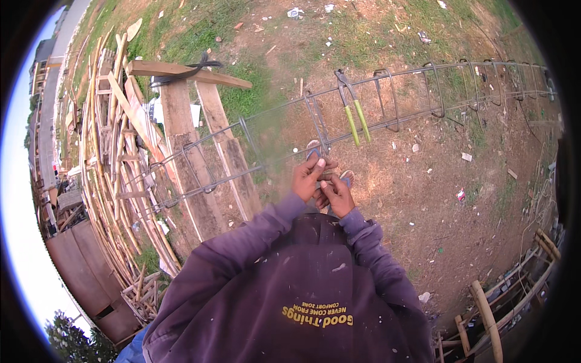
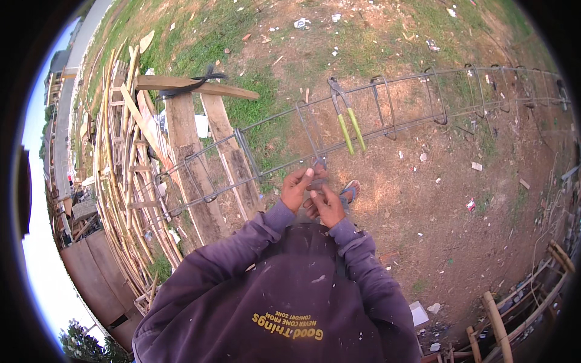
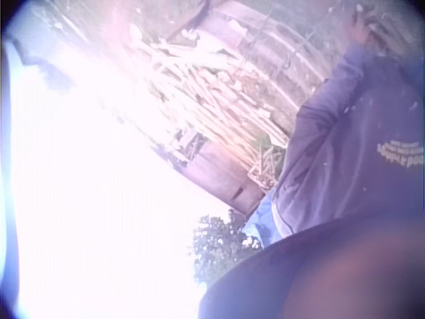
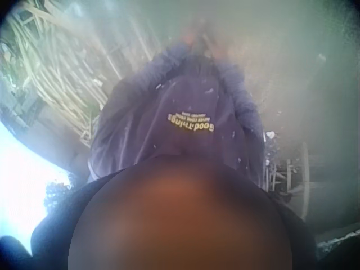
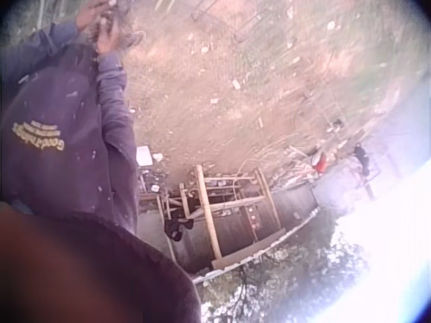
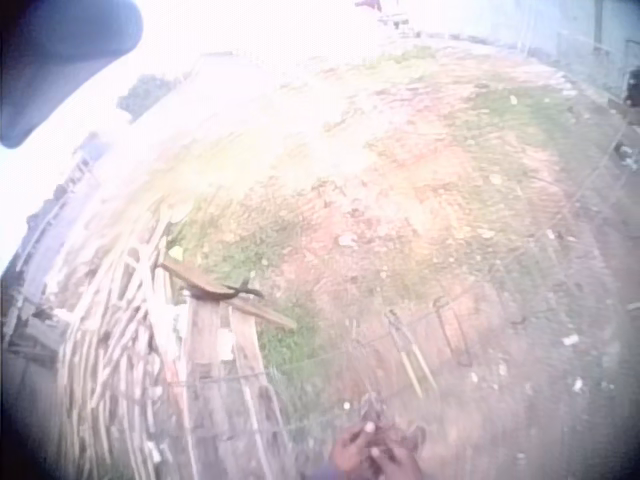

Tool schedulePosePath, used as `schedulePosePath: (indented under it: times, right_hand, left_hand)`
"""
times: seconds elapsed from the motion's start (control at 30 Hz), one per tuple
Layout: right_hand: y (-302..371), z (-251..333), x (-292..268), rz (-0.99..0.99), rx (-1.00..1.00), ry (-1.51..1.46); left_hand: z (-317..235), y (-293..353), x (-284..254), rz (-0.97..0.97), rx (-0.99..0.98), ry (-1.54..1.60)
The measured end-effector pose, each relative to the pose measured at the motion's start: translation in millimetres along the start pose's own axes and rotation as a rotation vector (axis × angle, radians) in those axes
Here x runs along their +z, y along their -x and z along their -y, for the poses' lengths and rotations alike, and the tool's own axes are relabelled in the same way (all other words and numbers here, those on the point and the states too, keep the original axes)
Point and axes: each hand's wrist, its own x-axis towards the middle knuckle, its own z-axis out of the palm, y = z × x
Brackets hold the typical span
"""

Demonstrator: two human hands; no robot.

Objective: The person uses pliers to twist wire ties around a rectangular rebar cage, securing the vertical and horizontal bars together. The person repeatedly positions the cage, twists ties at multiple joints, and adjusts the cage orientation to reach different connection points.

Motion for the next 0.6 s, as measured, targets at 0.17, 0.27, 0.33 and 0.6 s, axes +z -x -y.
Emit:
schedulePosePath:
  times: [0.17,0.27,0.33,0.6]
  right_hand:
    - [-2.4,-10.1,-23.7,-0.089,-0.013,0.139]
    - [-1.1,-25.2,-38.4,-0.159,0.029,0.588]
    - [-4.0,-37.5,-39.6,-0.13,0.129,0.68]
    - [-36.1,-59.4,-11.1,-0.336,0.118,0.647]
  left_hand:
    - [-15.7,-23.3,-24.0,-0.176,0.604,-0.955]
    - [-17.0,-48.5,-41.2,-0.146,0.584,-1.044]
    - [-13.6,-68.7,-46.2,-0.1,0.375,-0.873]
    - [6.5,-113.0,-34.7,-0.039,0.179,-0.62]
